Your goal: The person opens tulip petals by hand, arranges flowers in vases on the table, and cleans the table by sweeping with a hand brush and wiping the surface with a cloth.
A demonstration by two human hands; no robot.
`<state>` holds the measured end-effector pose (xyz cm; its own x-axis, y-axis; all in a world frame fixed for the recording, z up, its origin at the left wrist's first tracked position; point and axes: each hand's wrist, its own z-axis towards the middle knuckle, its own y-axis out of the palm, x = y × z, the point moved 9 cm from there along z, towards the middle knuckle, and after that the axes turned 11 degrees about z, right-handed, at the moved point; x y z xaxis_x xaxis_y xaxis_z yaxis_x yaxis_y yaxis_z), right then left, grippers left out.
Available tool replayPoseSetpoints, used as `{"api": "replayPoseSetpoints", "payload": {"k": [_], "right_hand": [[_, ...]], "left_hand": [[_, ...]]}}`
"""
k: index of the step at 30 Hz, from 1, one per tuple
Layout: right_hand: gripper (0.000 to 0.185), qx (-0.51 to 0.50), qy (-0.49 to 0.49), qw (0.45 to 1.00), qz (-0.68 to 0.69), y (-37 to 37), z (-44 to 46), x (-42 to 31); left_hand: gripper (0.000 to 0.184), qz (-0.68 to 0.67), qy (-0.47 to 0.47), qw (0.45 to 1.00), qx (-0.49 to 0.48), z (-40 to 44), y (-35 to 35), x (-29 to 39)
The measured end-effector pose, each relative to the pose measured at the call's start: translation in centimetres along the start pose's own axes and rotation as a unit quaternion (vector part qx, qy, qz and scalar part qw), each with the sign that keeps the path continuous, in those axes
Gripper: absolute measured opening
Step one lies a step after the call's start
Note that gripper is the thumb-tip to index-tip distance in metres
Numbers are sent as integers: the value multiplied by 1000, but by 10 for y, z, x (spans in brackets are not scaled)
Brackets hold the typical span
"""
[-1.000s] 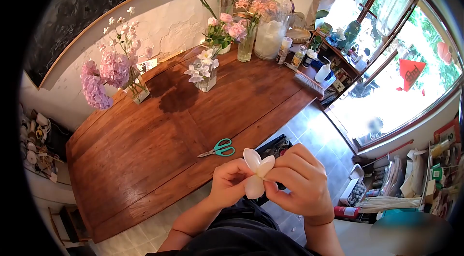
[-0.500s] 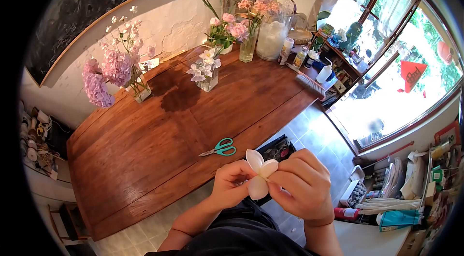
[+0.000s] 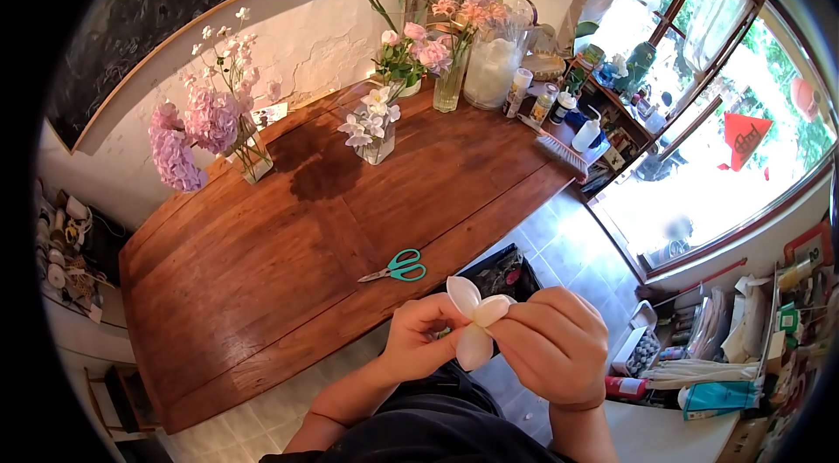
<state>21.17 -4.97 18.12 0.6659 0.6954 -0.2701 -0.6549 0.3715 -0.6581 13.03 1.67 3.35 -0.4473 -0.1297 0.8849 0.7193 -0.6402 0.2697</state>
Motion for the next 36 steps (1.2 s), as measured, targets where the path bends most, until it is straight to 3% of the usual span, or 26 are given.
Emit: {"api": "replayPoseSetpoints", "payload": {"k": [3,6,9,12,15,18,21,36], "right_hand": [[28,2,-22,999,-30,1,-2,-5],[28,-2,-42,998,-37,3,-2,-9],[25,-9,-61,997,-37,5,-1,-13],[21,-14,-77,996,-47,7,1,-17],[19,-15,-87,994,-62,7,0,-22],[18,0,-92,994,-60,6,-1,-24],[18,14,-90,995,-40,6,-5,-22],[20,21,-114,986,-118,6,-16,-35]], "left_hand": [[13,-15,-4,1000,-4,0,2,3],[32,-37,-28,999,-11,-8,-2,-9],[34,-66,-26,997,-16,-7,-1,-5],[34,-59,-31,998,-15,-8,0,-3],[9,-43,-35,998,-4,-2,3,11],[9,-61,-3,998,10,-1,3,14],[25,-60,-4,998,2,-5,0,9],[23,-36,9,999,29,-6,-4,17]]}}
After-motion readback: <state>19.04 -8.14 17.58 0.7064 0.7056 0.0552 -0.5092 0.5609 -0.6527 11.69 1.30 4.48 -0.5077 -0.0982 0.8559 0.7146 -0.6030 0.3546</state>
